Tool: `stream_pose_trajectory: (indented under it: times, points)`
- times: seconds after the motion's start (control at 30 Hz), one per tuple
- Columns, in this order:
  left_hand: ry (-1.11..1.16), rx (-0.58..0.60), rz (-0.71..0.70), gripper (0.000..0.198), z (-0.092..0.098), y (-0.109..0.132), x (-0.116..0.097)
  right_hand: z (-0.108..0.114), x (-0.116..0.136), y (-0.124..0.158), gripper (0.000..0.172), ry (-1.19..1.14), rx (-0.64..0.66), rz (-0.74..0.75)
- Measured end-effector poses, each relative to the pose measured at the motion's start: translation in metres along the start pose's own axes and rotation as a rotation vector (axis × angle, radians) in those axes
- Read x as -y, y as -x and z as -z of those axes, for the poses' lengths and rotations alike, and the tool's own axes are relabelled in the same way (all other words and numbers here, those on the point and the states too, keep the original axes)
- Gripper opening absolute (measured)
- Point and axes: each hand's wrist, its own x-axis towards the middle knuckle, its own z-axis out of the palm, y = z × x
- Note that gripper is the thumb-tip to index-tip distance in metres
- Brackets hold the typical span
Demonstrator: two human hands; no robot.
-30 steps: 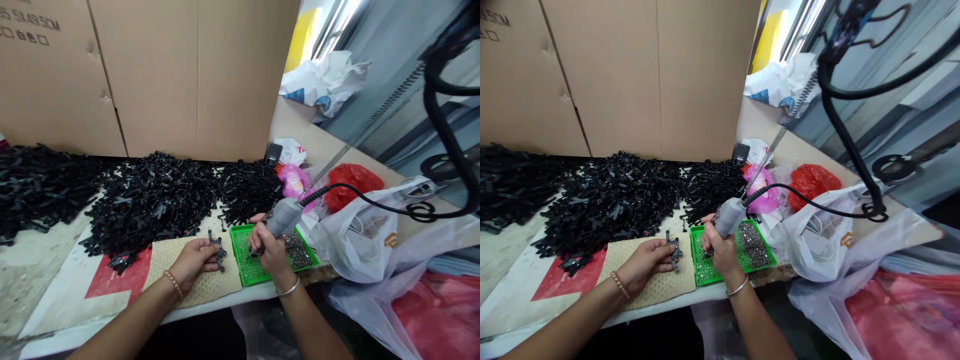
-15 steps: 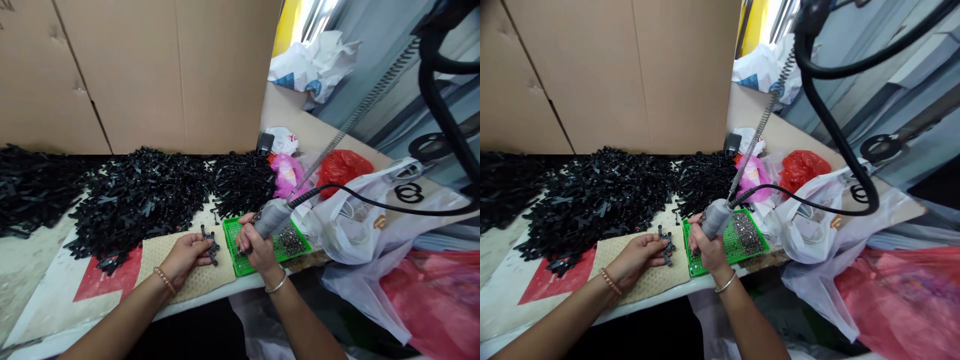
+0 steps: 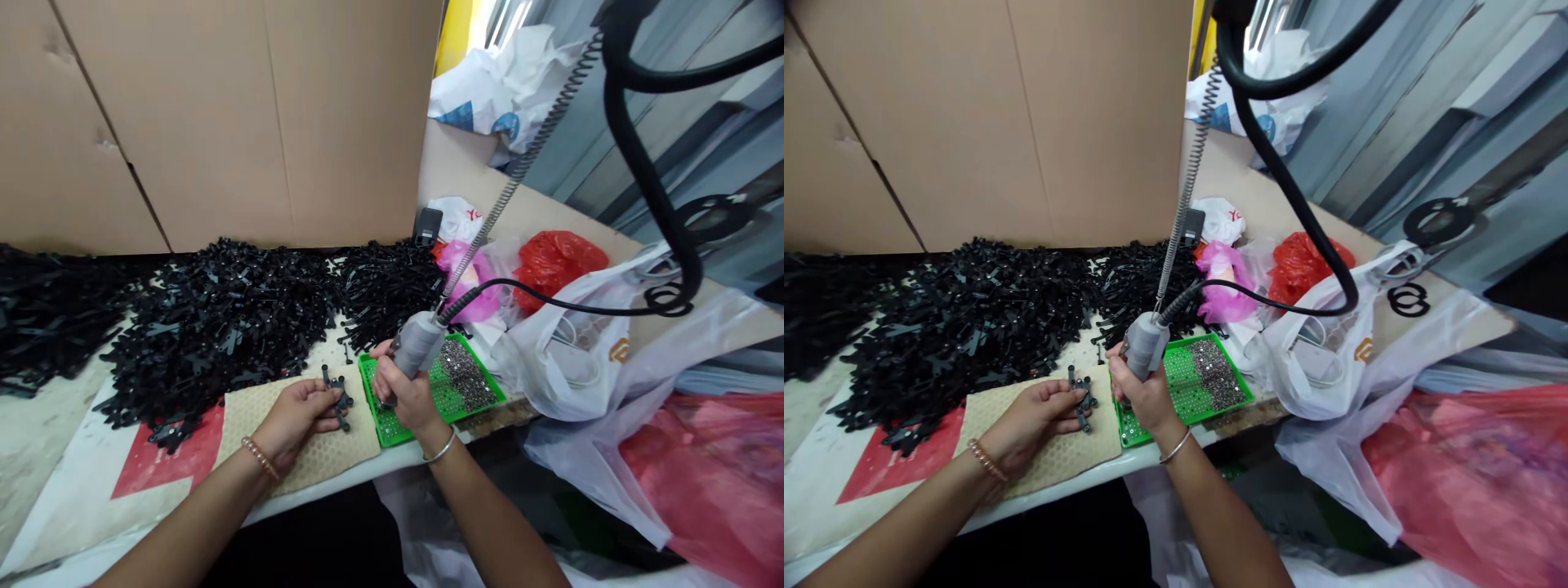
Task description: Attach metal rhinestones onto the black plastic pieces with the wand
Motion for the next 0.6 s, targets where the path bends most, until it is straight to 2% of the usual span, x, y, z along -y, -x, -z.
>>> stream_pose_trajectory:
  times: [0.43, 0.6]
  points:
    - [0.023, 0.004, -0.006, 0.012, -0.0010, 0.0015, 0.0011, 0.0013, -0.0037, -0.0007, 0.019, 0.069, 0.005, -0.016]
    - [0.008, 0.006, -0.006, 0.007, -0.0003, 0.0012, 0.0009, 0.0015, -0.0037, -0.0002, 0.019, 0.068, 0.015, -0.020]
